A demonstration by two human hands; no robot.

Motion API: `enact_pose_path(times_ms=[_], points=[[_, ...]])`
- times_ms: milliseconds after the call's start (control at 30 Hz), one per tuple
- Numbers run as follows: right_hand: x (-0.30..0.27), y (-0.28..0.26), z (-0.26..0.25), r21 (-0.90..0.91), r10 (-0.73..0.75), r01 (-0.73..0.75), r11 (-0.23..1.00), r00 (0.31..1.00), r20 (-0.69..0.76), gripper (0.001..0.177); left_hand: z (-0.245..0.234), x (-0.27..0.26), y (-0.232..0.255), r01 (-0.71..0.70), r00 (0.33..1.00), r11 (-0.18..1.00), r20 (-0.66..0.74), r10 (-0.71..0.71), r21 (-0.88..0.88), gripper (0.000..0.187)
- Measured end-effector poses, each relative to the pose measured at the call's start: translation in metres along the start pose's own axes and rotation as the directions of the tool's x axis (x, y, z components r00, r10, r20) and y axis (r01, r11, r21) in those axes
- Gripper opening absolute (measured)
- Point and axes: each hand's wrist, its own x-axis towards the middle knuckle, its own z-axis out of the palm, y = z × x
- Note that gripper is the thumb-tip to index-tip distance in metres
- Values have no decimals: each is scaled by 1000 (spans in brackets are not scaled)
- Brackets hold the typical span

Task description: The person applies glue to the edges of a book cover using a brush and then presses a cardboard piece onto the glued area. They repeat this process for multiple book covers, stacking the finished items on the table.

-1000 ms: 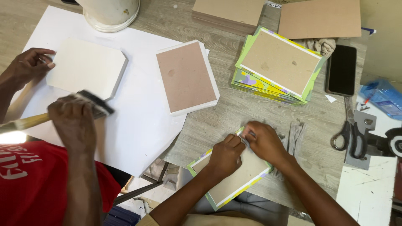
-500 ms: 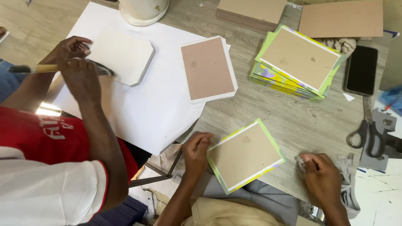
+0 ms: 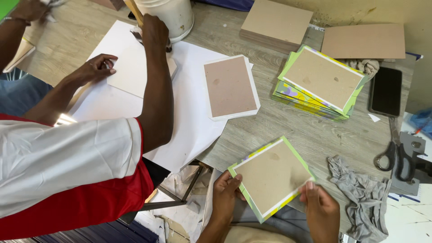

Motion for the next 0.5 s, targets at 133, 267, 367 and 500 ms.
enact_pose_path(times_ms=[133, 267, 367, 500], points=[[-22, 33, 0, -107, -89, 84, 991, 995, -45, 53, 18, 1, -3, -89, 994, 994, -77, 83, -71, 24], [-15, 34, 7, 115, 247, -264, 958, 959, 142, 43, 33, -9, -18, -4, 1000, 980, -8, 3, -200, 14], [-6, 10, -3, 87, 348, -380, 921, 901, 258, 44, 35, -21, -2, -57, 996, 998, 76, 54, 38, 32], [1, 9, -15, 78, 338, -409, 909, 836, 433, 48, 12, -15, -27, -225, 973, 928, 126, 196, 297, 59]])
